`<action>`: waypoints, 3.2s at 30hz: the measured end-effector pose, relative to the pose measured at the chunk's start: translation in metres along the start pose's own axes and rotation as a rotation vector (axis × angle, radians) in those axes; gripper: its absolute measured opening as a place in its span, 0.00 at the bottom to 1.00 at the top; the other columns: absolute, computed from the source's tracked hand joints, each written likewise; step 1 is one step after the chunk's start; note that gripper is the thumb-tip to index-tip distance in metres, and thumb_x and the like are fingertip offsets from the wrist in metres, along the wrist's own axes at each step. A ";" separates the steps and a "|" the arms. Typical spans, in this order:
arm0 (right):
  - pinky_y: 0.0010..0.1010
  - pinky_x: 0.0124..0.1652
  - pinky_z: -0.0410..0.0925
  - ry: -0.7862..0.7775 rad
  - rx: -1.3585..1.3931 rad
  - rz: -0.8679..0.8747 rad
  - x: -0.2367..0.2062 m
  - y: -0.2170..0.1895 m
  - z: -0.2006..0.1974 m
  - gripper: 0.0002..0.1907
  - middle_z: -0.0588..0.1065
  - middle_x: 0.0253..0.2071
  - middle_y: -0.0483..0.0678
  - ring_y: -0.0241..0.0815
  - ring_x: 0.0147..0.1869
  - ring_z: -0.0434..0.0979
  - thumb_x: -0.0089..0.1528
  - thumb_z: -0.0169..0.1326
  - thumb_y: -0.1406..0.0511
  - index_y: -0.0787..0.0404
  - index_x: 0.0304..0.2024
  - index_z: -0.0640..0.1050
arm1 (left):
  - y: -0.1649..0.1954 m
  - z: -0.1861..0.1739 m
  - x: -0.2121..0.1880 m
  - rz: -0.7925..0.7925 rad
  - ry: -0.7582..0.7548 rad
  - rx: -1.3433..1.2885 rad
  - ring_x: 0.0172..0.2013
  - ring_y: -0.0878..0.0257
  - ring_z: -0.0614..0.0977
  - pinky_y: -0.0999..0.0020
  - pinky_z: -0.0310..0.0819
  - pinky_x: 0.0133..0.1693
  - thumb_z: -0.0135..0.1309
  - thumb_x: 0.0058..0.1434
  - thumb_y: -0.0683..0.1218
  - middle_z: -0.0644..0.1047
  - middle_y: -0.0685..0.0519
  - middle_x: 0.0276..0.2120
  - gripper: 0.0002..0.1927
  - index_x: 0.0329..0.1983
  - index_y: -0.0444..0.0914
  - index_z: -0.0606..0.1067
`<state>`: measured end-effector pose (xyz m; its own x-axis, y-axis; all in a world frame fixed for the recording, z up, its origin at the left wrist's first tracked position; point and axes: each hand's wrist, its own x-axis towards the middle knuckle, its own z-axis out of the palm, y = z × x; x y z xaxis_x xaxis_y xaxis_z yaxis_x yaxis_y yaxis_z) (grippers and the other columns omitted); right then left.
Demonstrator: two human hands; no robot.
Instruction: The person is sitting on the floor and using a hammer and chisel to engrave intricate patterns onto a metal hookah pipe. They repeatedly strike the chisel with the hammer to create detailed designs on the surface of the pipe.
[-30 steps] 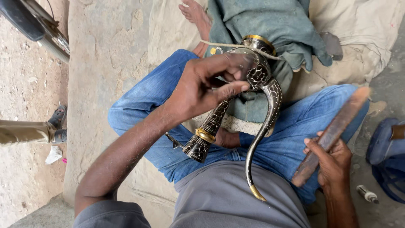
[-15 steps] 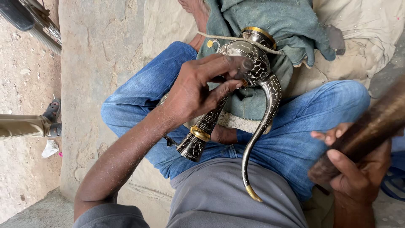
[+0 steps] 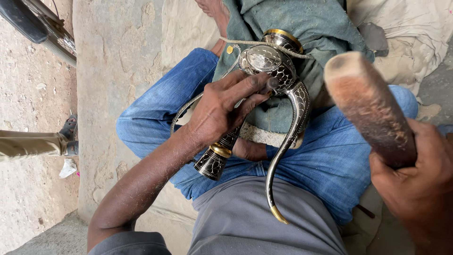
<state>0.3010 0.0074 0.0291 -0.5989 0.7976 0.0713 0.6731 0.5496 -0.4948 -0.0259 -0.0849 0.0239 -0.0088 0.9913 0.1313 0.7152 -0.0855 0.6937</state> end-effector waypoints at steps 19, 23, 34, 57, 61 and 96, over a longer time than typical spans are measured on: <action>0.40 0.38 0.72 -0.090 0.053 -0.030 0.046 -0.024 -0.026 0.24 0.76 0.37 0.61 0.54 0.39 0.80 0.52 0.62 0.78 0.74 0.51 0.74 | 0.008 0.001 0.007 -0.008 -0.008 0.044 0.40 0.54 0.84 0.60 0.80 0.41 0.59 0.73 0.44 0.77 0.49 0.43 0.19 0.65 0.42 0.71; 0.40 0.40 0.72 -0.092 0.089 -0.002 0.046 -0.014 -0.024 0.24 0.76 0.41 0.63 0.54 0.40 0.80 0.57 0.61 0.77 0.72 0.57 0.75 | 0.009 0.003 0.006 -0.006 0.021 0.047 0.40 0.55 0.84 0.61 0.80 0.40 0.59 0.72 0.44 0.76 0.48 0.43 0.18 0.63 0.41 0.71; 0.41 0.37 0.72 -0.100 -0.076 -0.160 0.047 -0.019 -0.026 0.24 0.77 0.33 0.61 0.56 0.38 0.80 0.48 0.62 0.78 0.72 0.49 0.76 | 0.009 0.003 0.005 0.016 0.012 0.051 0.38 0.56 0.83 0.61 0.78 0.38 0.60 0.71 0.44 0.75 0.49 0.41 0.18 0.62 0.41 0.73; 0.37 0.39 0.73 -0.028 -0.014 -0.208 0.040 -0.001 -0.015 0.24 0.77 0.36 0.58 0.50 0.38 0.81 0.52 0.63 0.78 0.72 0.51 0.74 | 0.006 0.001 0.008 -0.011 -0.010 0.049 0.39 0.53 0.83 0.59 0.79 0.39 0.60 0.71 0.44 0.77 0.48 0.43 0.19 0.64 0.43 0.73; 0.35 0.43 0.72 -0.027 0.387 0.013 0.052 -0.019 -0.021 0.18 0.77 0.40 0.54 0.45 0.42 0.81 0.61 0.59 0.75 0.70 0.53 0.70 | 0.009 0.001 0.009 -0.006 0.014 0.014 0.41 0.53 0.84 0.59 0.80 0.41 0.60 0.71 0.44 0.78 0.48 0.45 0.20 0.64 0.41 0.71; 0.39 0.35 0.71 -0.143 0.055 0.028 0.046 -0.009 -0.030 0.23 0.75 0.36 0.61 0.53 0.35 0.79 0.55 0.61 0.78 0.74 0.53 0.75 | 0.009 0.002 0.010 0.006 0.002 -0.014 0.45 0.51 0.85 0.60 0.82 0.45 0.61 0.71 0.44 0.79 0.47 0.49 0.21 0.65 0.41 0.71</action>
<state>0.2805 0.0471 0.0627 -0.6388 0.7666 -0.0655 0.6677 0.5101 -0.5422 -0.0182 -0.0755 0.0296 -0.0057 0.9905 0.1371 0.7051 -0.0932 0.7030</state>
